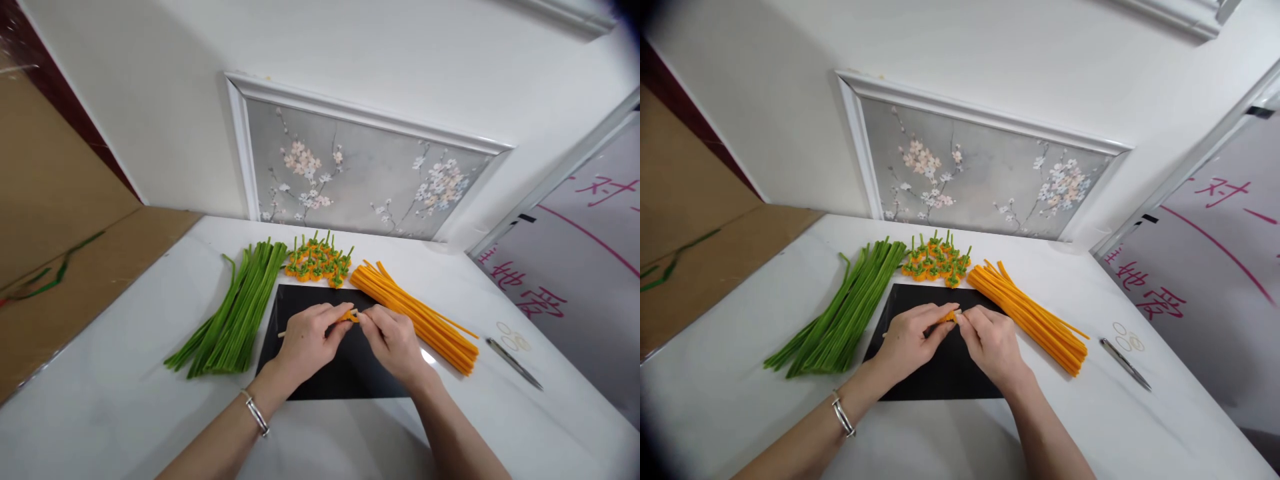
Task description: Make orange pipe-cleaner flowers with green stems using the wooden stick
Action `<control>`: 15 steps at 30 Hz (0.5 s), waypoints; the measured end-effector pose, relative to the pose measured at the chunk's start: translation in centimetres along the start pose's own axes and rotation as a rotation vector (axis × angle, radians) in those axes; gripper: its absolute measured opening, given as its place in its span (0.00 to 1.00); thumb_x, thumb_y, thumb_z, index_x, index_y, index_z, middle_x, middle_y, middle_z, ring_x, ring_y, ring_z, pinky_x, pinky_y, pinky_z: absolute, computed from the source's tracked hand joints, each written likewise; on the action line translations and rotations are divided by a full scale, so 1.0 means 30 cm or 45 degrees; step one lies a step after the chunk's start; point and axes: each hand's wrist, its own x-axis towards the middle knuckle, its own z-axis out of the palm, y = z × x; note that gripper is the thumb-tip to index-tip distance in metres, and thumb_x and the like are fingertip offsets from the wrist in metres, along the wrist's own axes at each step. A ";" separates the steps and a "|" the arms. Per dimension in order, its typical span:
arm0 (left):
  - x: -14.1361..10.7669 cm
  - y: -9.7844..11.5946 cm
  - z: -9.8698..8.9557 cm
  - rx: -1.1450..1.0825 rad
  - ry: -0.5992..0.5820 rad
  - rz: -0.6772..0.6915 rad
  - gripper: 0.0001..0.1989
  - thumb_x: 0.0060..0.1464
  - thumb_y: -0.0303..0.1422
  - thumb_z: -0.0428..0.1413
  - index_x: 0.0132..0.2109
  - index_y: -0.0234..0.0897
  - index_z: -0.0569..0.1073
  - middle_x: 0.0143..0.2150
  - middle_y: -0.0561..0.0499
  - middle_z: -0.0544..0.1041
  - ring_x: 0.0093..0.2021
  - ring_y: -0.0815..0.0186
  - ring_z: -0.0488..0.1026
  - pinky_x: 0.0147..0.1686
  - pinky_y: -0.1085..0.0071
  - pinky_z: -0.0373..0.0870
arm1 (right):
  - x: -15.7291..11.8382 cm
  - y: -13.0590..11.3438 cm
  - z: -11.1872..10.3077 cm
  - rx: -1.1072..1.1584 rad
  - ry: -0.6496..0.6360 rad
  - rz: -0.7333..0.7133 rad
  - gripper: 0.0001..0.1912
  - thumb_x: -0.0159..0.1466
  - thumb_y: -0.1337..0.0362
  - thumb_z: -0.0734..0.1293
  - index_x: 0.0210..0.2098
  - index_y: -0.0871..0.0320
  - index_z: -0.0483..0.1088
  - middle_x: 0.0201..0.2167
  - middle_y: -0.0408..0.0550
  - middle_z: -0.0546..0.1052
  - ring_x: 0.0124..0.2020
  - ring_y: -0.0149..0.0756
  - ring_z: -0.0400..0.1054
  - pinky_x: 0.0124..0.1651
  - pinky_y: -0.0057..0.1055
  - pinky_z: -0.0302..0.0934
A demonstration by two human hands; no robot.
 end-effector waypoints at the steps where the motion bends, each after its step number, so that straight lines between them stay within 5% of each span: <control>1: 0.000 0.005 0.000 0.001 -0.011 0.019 0.13 0.59 0.33 0.55 0.50 0.39 0.76 0.35 0.50 0.80 0.35 0.64 0.76 0.35 0.70 0.72 | 0.000 0.001 0.000 0.011 0.009 0.011 0.17 0.70 0.64 0.57 0.24 0.56 0.63 0.21 0.43 0.68 0.22 0.29 0.62 0.27 0.27 0.55; 8: 0.001 0.022 0.001 -0.044 -0.064 0.146 0.08 0.59 0.31 0.55 0.40 0.40 0.79 0.31 0.51 0.80 0.32 0.66 0.75 0.34 0.71 0.69 | 0.010 0.006 -0.004 0.152 0.005 0.212 0.20 0.69 0.58 0.59 0.20 0.56 0.60 0.17 0.39 0.61 0.19 0.28 0.56 0.25 0.27 0.51; 15: 0.000 0.033 -0.007 -0.036 -0.170 0.267 0.07 0.58 0.31 0.55 0.36 0.40 0.78 0.29 0.52 0.79 0.30 0.66 0.74 0.29 0.71 0.67 | 0.012 0.019 -0.001 0.481 -0.208 0.469 0.23 0.66 0.54 0.61 0.18 0.56 0.55 0.17 0.37 0.54 0.20 0.27 0.47 0.23 0.27 0.43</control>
